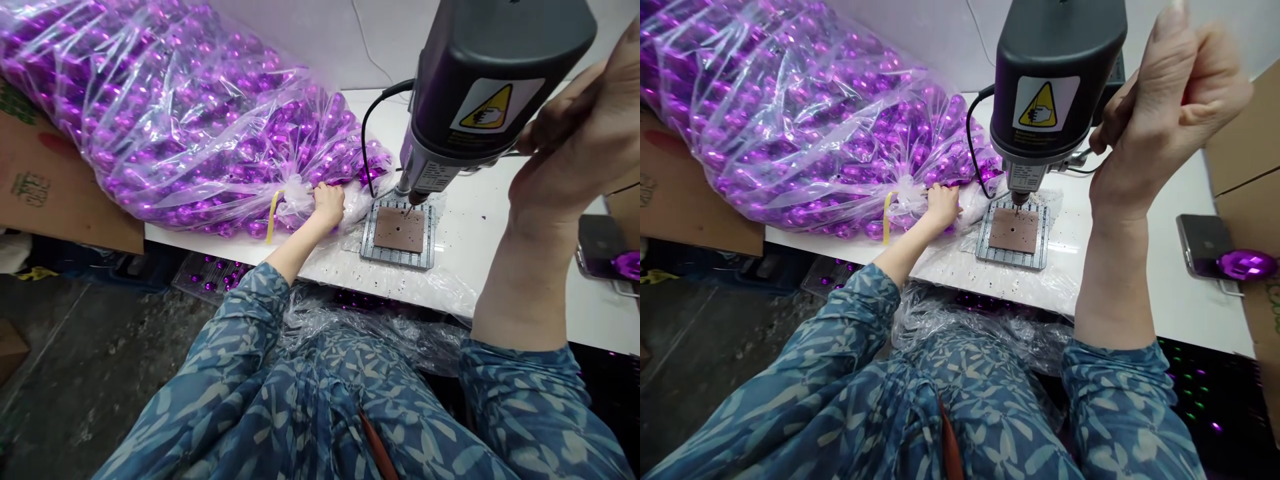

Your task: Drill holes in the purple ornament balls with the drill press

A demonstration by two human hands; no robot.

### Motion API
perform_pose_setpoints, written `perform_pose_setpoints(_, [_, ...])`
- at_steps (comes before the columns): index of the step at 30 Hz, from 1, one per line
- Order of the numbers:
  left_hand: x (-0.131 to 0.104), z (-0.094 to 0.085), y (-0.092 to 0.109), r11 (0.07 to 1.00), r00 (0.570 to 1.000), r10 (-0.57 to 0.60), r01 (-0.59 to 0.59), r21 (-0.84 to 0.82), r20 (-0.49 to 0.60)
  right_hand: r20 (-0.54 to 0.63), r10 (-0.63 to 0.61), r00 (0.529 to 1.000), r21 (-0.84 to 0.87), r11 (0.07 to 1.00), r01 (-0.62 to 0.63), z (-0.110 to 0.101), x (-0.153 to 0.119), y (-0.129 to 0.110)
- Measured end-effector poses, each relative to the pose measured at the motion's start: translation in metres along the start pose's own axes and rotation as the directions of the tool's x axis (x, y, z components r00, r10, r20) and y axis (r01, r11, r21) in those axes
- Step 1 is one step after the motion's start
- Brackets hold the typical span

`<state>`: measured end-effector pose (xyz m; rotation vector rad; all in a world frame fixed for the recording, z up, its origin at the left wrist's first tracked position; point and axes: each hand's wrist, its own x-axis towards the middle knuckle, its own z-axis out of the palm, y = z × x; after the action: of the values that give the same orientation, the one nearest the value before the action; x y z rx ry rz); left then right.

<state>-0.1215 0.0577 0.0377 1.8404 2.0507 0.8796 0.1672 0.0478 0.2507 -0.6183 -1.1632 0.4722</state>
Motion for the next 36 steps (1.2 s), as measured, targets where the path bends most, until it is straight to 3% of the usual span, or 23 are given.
perform_pose_setpoints(2, [-0.007,-0.012,0.004,0.994,0.998,0.055,-0.055,-0.09,0.0,0.033,-0.051,0.998,0.021,0.999,0.05,0.001,0.0,-0.003])
perform_pose_setpoints(4, [-0.02,-0.029,0.011,0.954,0.995,0.1,-0.098,-0.285,-0.007,0.029,-0.069,0.997,0.055,0.996,0.067,0.002,0.0,-0.003])
perform_pose_setpoints(8, [-0.046,-0.054,0.024,0.709,0.988,0.096,0.016,-0.705,0.119,0.018,-0.078,0.997,0.07,0.995,0.076,0.001,0.001,0.004])
perform_pose_setpoints(11, [-0.061,-0.054,0.031,0.543,0.959,0.103,0.169,-0.822,0.265,0.033,-0.087,0.996,0.049,0.995,0.085,-0.001,0.003,0.008])
perform_pose_setpoints(14, [-0.072,-0.041,0.037,0.457,0.942,0.076,0.26,-0.851,0.328,0.035,-0.09,0.995,0.059,0.994,0.088,0.0,0.003,0.005])
perform_pose_setpoints(19, [-0.087,-0.002,0.042,0.487,0.943,0.077,0.248,-0.837,0.324,0.048,-0.077,0.996,0.039,0.996,0.076,0.004,0.0,-0.007])
perform_pose_setpoints(26, [-0.082,0.05,0.045,0.6,0.962,0.198,0.031,-0.799,0.186,0.022,-0.097,0.995,-0.006,0.995,0.098,0.004,-0.001,-0.006])
perform_pose_setpoints(31, [-0.079,0.069,0.05,0.663,0.956,0.247,-0.046,-0.747,0.161,0.024,-0.115,0.993,-0.072,0.991,0.116,0.003,-0.002,-0.003])
perform_pose_setpoints(36, [-0.076,0.079,0.053,0.674,0.952,0.273,-0.086,-0.733,0.139,0.047,-0.103,0.994,-0.026,0.994,0.104,0.002,-0.003,-0.006])
